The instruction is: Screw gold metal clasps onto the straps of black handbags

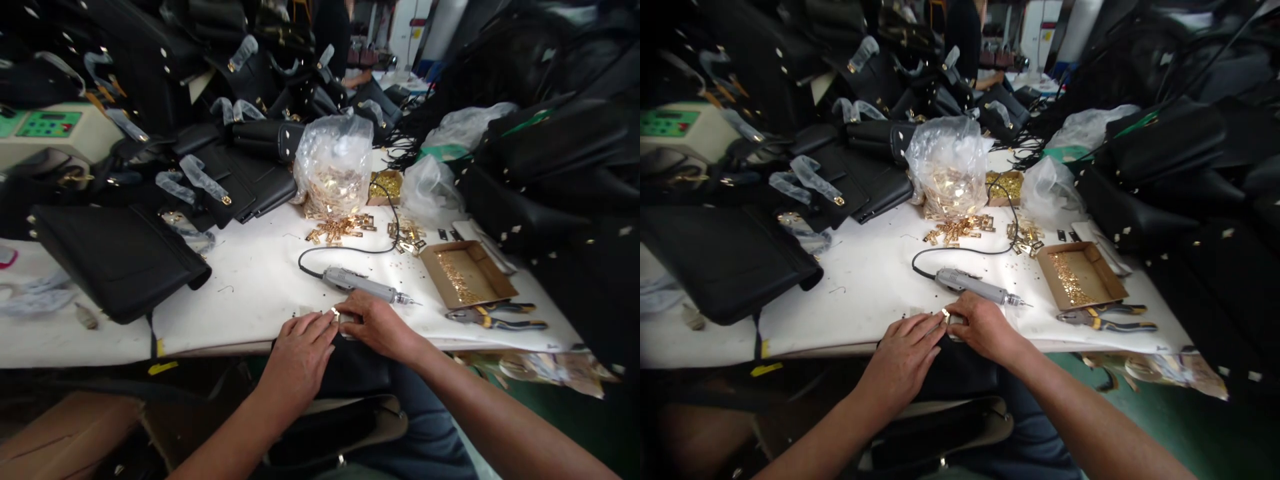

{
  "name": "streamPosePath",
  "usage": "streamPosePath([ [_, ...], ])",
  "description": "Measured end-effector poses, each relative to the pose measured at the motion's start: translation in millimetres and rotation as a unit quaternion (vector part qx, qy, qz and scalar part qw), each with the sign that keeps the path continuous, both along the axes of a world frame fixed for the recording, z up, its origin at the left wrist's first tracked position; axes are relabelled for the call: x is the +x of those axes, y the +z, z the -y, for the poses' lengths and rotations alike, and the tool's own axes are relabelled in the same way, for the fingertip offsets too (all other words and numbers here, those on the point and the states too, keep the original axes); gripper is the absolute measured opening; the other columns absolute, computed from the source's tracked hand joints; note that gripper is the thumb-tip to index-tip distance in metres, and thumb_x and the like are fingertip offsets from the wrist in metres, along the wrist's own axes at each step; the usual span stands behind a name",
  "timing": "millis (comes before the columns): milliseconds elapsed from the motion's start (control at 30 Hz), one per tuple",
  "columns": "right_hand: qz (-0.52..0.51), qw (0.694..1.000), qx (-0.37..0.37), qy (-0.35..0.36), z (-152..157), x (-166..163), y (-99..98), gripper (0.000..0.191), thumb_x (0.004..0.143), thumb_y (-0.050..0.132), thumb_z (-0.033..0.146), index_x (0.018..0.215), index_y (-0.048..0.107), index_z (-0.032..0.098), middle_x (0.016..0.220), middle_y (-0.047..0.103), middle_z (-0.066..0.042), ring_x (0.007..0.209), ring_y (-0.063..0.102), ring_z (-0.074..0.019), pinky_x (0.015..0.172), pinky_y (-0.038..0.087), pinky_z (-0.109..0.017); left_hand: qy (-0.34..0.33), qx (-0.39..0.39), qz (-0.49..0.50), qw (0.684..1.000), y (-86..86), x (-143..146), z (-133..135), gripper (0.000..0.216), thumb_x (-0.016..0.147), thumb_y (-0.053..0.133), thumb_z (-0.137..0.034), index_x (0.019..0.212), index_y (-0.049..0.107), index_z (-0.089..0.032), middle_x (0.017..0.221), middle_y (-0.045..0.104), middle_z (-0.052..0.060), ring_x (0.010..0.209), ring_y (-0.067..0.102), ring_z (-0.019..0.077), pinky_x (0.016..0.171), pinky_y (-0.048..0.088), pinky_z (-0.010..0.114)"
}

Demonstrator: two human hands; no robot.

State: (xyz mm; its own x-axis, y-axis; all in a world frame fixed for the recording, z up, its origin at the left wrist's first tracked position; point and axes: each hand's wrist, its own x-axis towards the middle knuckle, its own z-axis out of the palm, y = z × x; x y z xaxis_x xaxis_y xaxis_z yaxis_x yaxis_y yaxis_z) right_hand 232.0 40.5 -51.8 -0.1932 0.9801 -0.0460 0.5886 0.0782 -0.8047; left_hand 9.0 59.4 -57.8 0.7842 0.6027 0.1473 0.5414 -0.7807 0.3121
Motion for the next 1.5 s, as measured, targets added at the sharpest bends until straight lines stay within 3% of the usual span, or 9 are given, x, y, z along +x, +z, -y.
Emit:
streamPosePath([
  [167, -0.017, 0.999, 0.025, -0.009, 5.1, -5.1, 6.9, 0.013, 0.088, 0.073, 0.014, 0.096, 0.077, 0.023, 0.087, 0.066, -0.003, 0.078, 0.062, -0.0174, 0.070, 0.048, -0.028, 0.001, 0.038, 0.004, 0.999, -1.2, -1.0, -0.2, 0.042, 0.093, 0.056, -0.014, 0.133, 0.064, -0.024, 0.142, 0.065, 0.003, 0.123, 0.059, 0.0272, 0.101, 0.050, 0.047],
  [300, -0.028, 0.991, 0.098, -0.089, 9.8, -5.0, 5.9, 0.019, 0.091, 0.071, 0.018, 0.109, 0.076, 0.023, 0.096, 0.070, -0.006, 0.084, 0.066, -0.0197, 0.076, 0.054, -0.032, -0.005, 0.077, 0.004, 0.997, -5.2, -1.8, -1.4, 0.045, 0.093, 0.053, -0.014, 0.135, 0.064, -0.025, 0.142, 0.065, 0.003, 0.122, 0.061, 0.0271, 0.100, 0.052, 0.046],
  [433, 0.128, 0.970, 0.156, -0.138, 5.2, 6.3, 15.5, 0.023, 0.092, 0.070, 0.028, 0.115, 0.074, 0.025, 0.112, 0.070, -0.008, 0.102, 0.065, -0.0258, 0.092, 0.051, -0.040, -0.021, 0.120, 0.000, 0.992, -8.7, -2.5, -3.8, 0.045, 0.094, 0.052, -0.017, 0.136, 0.064, -0.024, 0.144, 0.065, 0.004, 0.121, 0.063, 0.0269, 0.098, 0.055, 0.046],
  [667, 0.306, 0.942, 0.074, -0.116, -12.9, 19.6, 21.3, 0.035, 0.091, 0.068, 0.028, 0.126, 0.068, 0.024, 0.115, 0.067, -0.010, 0.101, 0.064, -0.0269, 0.089, 0.049, -0.038, -0.022, 0.133, 0.027, 0.991, -10.8, -2.6, -6.1, 0.041, 0.094, 0.053, -0.020, 0.132, 0.067, -0.024, 0.141, 0.067, 0.005, 0.119, 0.066, 0.0265, 0.095, 0.057, 0.044],
  [767, 0.233, 0.962, 0.086, -0.113, -16.7, 28.4, 20.8, 0.031, 0.094, 0.064, 0.027, 0.125, 0.068, 0.023, 0.115, 0.067, -0.010, 0.101, 0.065, -0.0245, 0.089, 0.048, -0.035, -0.019, 0.113, 0.025, 0.993, -9.2, -2.2, -3.6, 0.043, 0.093, 0.054, -0.018, 0.135, 0.066, -0.024, 0.142, 0.066, 0.005, 0.121, 0.065, 0.0269, 0.097, 0.056, 0.045],
  [900, -0.034, 0.971, 0.091, -0.219, -24.9, 56.9, 33.2, 0.033, 0.098, 0.057, 0.041, 0.121, 0.067, 0.020, 0.102, 0.070, -0.007, 0.089, 0.066, -0.0210, 0.079, 0.052, -0.031, -0.006, 0.087, 0.002, 0.996, -4.3, -0.8, 1.1, 0.042, 0.094, 0.053, -0.016, 0.134, 0.066, -0.023, 0.144, 0.064, 0.005, 0.124, 0.063, 0.0281, 0.100, 0.054, 0.049],
  [1067, -0.407, 0.843, 0.092, -0.338, -48.5, 81.9, 44.8, 0.041, 0.090, 0.060, 0.058, 0.100, 0.063, 0.019, 0.081, 0.068, -0.003, 0.067, 0.065, -0.0173, 0.059, 0.054, -0.028, 0.004, 0.065, 0.011, 0.998, -1.7, 2.5, 3.9, 0.043, 0.093, 0.052, -0.014, 0.133, 0.066, -0.021, 0.144, 0.064, 0.005, 0.123, 0.061, 0.0282, 0.105, 0.052, 0.052],
  [1267, -0.389, 0.784, 0.170, -0.454, -76.6, 68.6, 30.6, 0.050, 0.068, 0.088, 0.055, 0.084, 0.057, 0.019, 0.056, 0.059, 0.004, 0.045, 0.053, -0.0130, 0.042, 0.043, -0.024, 0.011, 0.051, 0.041, 0.998, -5.5, 4.0, 5.0, 0.042, 0.094, 0.050, -0.014, 0.132, 0.067, -0.020, 0.143, 0.065, 0.006, 0.123, 0.061, 0.0274, 0.114, 0.046, 0.057],
  [1500, -0.330, 0.789, 0.206, -0.475, -108.8, 66.1, 21.4, 0.047, 0.075, 0.080, 0.059, 0.066, 0.060, 0.018, 0.054, 0.061, -0.001, 0.048, 0.058, -0.0149, 0.044, 0.045, -0.025, 0.001, 0.054, 0.051, 0.997, -7.8, 0.9, 2.6, 0.044, 0.093, 0.054, -0.014, 0.135, 0.065, -0.022, 0.142, 0.065, 0.009, 0.130, 0.059, 0.0287, 0.110, 0.052, 0.054],
])
